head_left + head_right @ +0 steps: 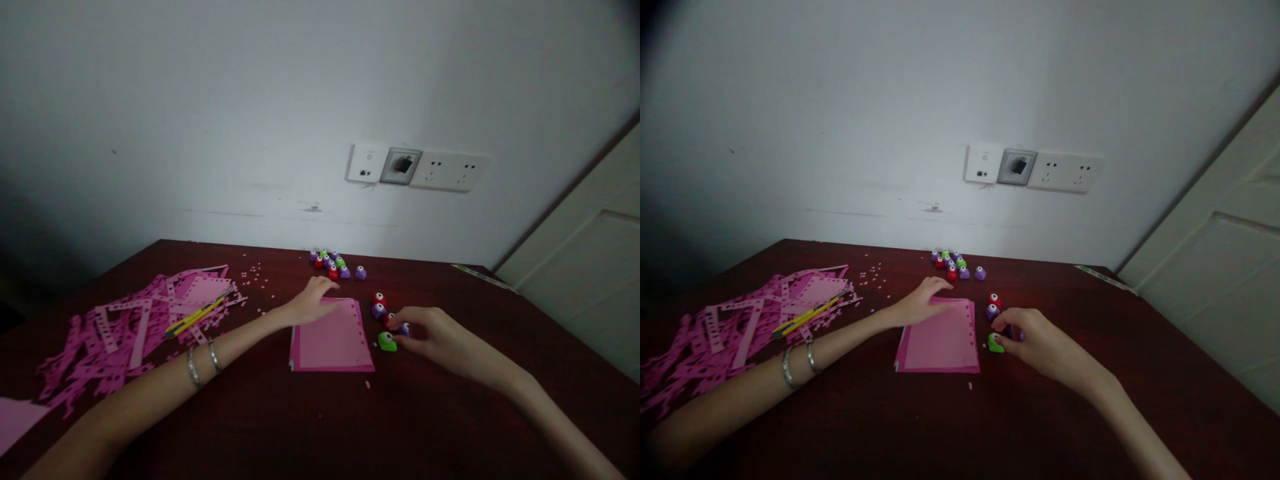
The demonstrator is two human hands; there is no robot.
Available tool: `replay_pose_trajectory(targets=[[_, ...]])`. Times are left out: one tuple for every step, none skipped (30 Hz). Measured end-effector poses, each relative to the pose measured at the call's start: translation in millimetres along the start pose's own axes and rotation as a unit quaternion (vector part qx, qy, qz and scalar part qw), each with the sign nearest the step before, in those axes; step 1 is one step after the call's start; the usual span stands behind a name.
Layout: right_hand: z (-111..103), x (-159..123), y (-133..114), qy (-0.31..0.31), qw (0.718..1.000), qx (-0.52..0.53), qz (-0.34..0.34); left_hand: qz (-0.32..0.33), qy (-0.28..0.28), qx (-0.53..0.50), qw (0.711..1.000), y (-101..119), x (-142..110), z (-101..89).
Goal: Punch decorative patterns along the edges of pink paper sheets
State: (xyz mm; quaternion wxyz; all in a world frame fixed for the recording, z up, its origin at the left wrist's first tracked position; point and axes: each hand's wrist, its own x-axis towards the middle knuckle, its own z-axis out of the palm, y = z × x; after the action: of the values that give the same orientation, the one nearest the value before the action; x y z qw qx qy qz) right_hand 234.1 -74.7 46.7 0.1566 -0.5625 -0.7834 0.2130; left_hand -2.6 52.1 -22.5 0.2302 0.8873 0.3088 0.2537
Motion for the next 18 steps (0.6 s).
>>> replay_pose_trajectory(targets=[[0.6,0.1,-1.2,-0.004,1.0,0.001,0.001,-0.013,0.035,0.002,0.999,-8.4,9.1,-4.4],[1.2,0.2,-2.0,-0.009,1.0,0.001,0.002,-0.036,0.063,0.008,0.997,-17.6,18.6,-9.2],[1.9,0.3,-2.5,-0.014,1.0,0.003,0.001,-0.061,0.08,0.015,0.995,-27.3,28.0,-14.0],[2.7,0.5,-2.7,-0.019,1.0,0.005,0.0,-0.089,0.084,0.032,0.992,-37.0,36.9,-18.4],[3.5,0.7,-2.9,-0.023,1.0,0.007,-0.001,-0.117,0.084,0.059,0.988,-46.1,44.8,-22.2],[4.4,1.1,-3.0,-0.027,1.0,0.008,-0.001,-0.131,0.087,0.074,0.985,-54.4,51.5,-25.1],[5.4,1.5,-3.1,-0.03,1.0,0.009,-0.001,-0.142,0.087,0.087,0.982,-61.4,57.0,-27.0],[6.4,1.8,-3.3,-0.032,0.999,0.009,0.001,-0.151,0.087,0.099,0.98,-67.1,61.3,-27.9],[7.3,2.2,-3.5,-0.033,0.999,0.009,0.002,-0.157,0.086,0.109,0.978,-71.4,64.6,-27.9],[8.2,2.6,-3.7,-0.035,0.999,0.009,0.003,-0.164,0.083,0.119,0.976,-74.4,67.1,-27.2],[8.9,2.9,-4.0,-0.036,0.999,0.009,0.003,-0.172,0.08,0.13,0.973,-76.1,69.0,-26.0],[9.5,3.1,-4.2,-0.038,0.999,0.009,0.002,-0.18,0.078,0.14,0.97,-76.9,70.7,-24.4],[10.0,3.4,-4.3,-0.039,0.999,0.01,0.001,-0.189,0.075,0.15,0.968,-76.9,72.1,-22.8],[10.3,3.6,-4.3,-0.041,0.999,0.01,0.0,-0.198,0.073,0.159,0.965,-76.2,73.5,-21.2],[10.6,3.7,-4.1,-0.043,0.999,0.011,-0.001,-0.206,0.072,0.167,0.962,-75.2,74.8,-19.7],[10.8,3.9,-3.8,-0.044,0.999,0.012,-0.001,-0.214,0.07,0.174,0.959,-73.9,76.2,-18.3],[11.0,3.9,-3.3,-0.045,0.999,0.014,-0.002,-0.221,0.069,0.181,0.956,-72.6,77.5,-17.1],[11.2,4.0,-2.7,-0.046,0.999,0.014,-0.002,-0.226,0.067,0.186,0.954,-71.3,78.8,-16.1]])
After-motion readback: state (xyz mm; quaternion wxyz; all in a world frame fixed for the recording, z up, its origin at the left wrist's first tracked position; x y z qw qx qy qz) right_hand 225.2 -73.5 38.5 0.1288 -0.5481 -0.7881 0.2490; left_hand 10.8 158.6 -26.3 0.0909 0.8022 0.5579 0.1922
